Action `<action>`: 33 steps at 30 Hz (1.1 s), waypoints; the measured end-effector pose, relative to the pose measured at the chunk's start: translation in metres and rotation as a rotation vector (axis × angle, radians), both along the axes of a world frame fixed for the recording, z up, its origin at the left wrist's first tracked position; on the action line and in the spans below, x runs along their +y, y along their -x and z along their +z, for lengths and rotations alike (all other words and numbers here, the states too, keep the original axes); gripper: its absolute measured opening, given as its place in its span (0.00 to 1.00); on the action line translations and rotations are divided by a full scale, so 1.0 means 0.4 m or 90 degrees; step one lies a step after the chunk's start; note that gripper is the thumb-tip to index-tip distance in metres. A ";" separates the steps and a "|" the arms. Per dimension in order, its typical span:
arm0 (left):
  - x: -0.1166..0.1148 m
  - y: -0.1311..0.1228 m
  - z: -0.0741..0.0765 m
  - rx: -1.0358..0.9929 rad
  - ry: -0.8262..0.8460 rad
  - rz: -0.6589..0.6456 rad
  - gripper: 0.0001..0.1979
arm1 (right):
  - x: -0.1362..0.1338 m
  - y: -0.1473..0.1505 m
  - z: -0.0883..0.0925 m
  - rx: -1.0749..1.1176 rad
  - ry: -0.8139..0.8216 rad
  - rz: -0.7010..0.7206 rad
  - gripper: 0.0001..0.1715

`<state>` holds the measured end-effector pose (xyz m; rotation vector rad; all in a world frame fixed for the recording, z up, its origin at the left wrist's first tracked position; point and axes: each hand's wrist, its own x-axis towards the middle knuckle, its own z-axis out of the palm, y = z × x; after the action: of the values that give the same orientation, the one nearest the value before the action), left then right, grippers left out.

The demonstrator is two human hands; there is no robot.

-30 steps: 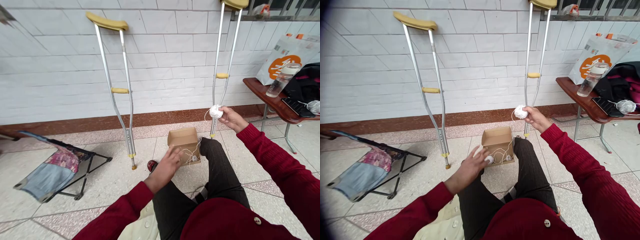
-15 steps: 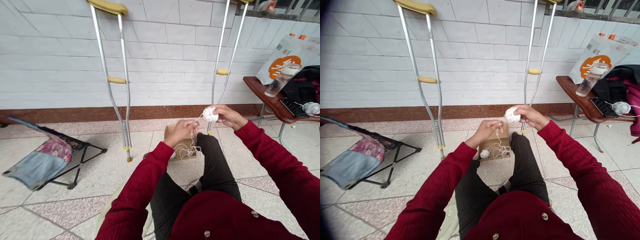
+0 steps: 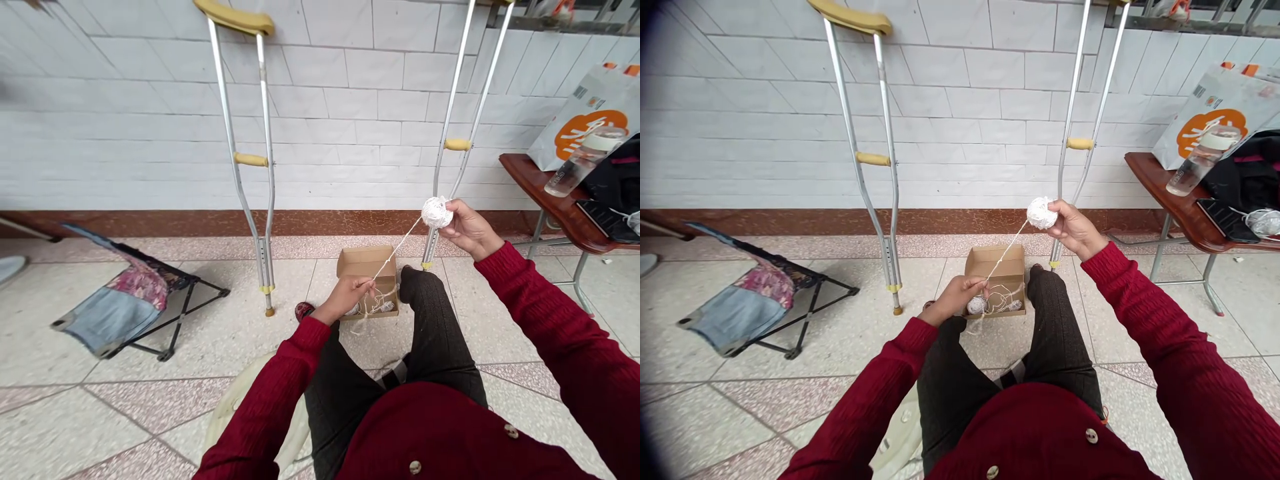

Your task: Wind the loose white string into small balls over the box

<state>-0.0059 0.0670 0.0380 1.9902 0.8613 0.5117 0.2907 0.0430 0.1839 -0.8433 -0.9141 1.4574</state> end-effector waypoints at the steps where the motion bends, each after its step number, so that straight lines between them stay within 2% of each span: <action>1: 0.003 0.007 -0.015 0.049 -0.034 0.016 0.20 | -0.001 0.007 -0.006 0.004 0.007 0.001 0.10; 4: 0.013 0.004 -0.041 0.118 -0.112 0.056 0.12 | -0.007 0.043 -0.031 0.015 0.034 0.020 0.10; 6: 0.017 -0.022 -0.030 0.060 -0.111 0.093 0.13 | -0.011 0.073 -0.046 0.015 0.057 0.044 0.09; 9: 0.010 -0.086 0.018 -0.106 -0.013 0.093 0.23 | -0.010 0.107 -0.058 0.000 0.067 0.073 0.09; 12: -0.006 -0.146 0.065 -0.232 0.107 0.032 0.22 | -0.004 0.118 -0.056 -0.022 0.052 0.083 0.10; 14: -0.018 -0.169 0.073 -0.254 0.144 0.025 0.18 | 0.001 0.113 -0.049 -0.029 0.042 0.073 0.10; 16: -0.028 -0.177 0.063 -0.255 0.155 0.034 0.16 | 0.005 0.101 -0.039 -0.032 0.028 0.052 0.10; 20: -0.040 -0.157 0.026 -0.258 0.148 0.057 0.16 | 0.011 0.069 -0.021 -0.040 0.006 0.009 0.09; 22: -0.048 -0.139 0.023 -0.261 0.121 0.081 0.17 | 0.015 0.057 -0.021 -0.034 0.013 -0.003 0.09; 28: -0.094 -0.072 0.079 -0.238 0.021 0.123 0.18 | 0.038 0.036 -0.074 -0.051 0.014 -0.060 0.09; 33: -0.113 -0.037 0.118 -0.209 -0.019 0.161 0.18 | 0.037 0.034 -0.124 -0.104 0.033 -0.063 0.09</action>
<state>0.0088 0.0220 0.0853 1.7640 0.9023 0.9716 0.2769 0.0578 0.1343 -1.0440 -0.9457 1.3451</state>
